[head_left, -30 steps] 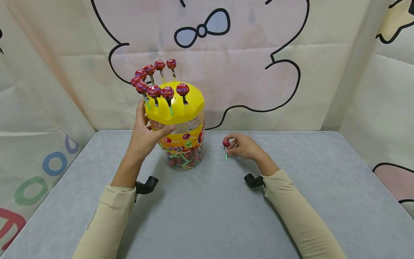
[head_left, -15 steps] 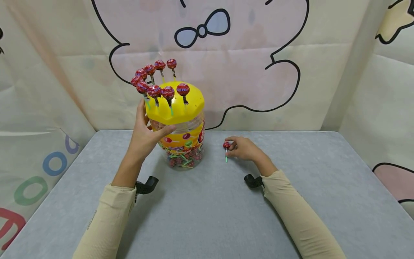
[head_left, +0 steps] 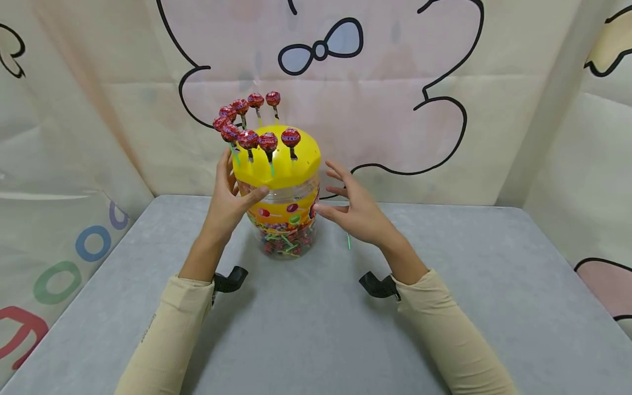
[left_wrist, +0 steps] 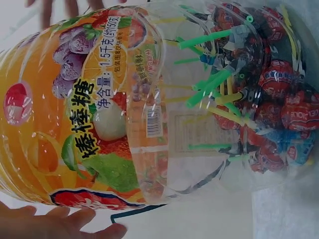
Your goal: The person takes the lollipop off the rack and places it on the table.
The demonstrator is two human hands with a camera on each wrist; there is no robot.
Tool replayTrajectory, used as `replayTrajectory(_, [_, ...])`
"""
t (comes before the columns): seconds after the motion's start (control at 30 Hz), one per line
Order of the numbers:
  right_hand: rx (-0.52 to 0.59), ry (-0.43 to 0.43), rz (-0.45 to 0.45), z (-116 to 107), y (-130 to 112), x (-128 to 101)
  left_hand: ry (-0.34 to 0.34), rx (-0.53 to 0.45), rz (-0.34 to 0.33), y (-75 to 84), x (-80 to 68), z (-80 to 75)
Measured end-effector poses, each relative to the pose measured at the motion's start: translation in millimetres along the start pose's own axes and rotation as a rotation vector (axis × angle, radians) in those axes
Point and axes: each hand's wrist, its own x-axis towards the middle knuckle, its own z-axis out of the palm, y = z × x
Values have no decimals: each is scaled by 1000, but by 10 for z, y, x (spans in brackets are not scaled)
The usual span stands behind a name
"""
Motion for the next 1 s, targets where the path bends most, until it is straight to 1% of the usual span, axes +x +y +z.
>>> replayTrajectory(0.1, [64,-39,-21,64,-107,-11,-30,-58,5,6,3,-4])
replayTrajectory(0.17, [93,-56,-20,86,-121,-15,-35,-68,6,18,-8,4])
replayTrajectory(0.27, [109,-64,-16,107,-120,-2,-11,-55,-7,53,-29,38])
replayTrajectory(0.37, [123,-64,-14,118,-127,33,21,-29,-37,101,-50,90])
replayTrajectory(0.47, [144,-65,-21,146,-119,88,56,2,-66,117,-77,125])
replayTrajectory(0.53, [153,-49,-26,160,-115,119,70,16,-72,120,-80,129])
replayTrajectory(0.6, [142,-4,-35,168,-112,125,74,30,-76,115,-78,115])
replayTrajectory(0.67, [125,49,-54,183,-125,107,58,15,-70,88,-69,83])
replayTrajectory(0.77, [117,105,-90,205,-157,70,12,-34,-51,43,-55,42])
replayTrajectory(0.87, [125,111,-114,213,-182,61,-21,-70,-24,18,-43,42])
replayTrajectory(1.0, [129,116,-103,198,-164,81,0,-34,-24,21,-46,91])
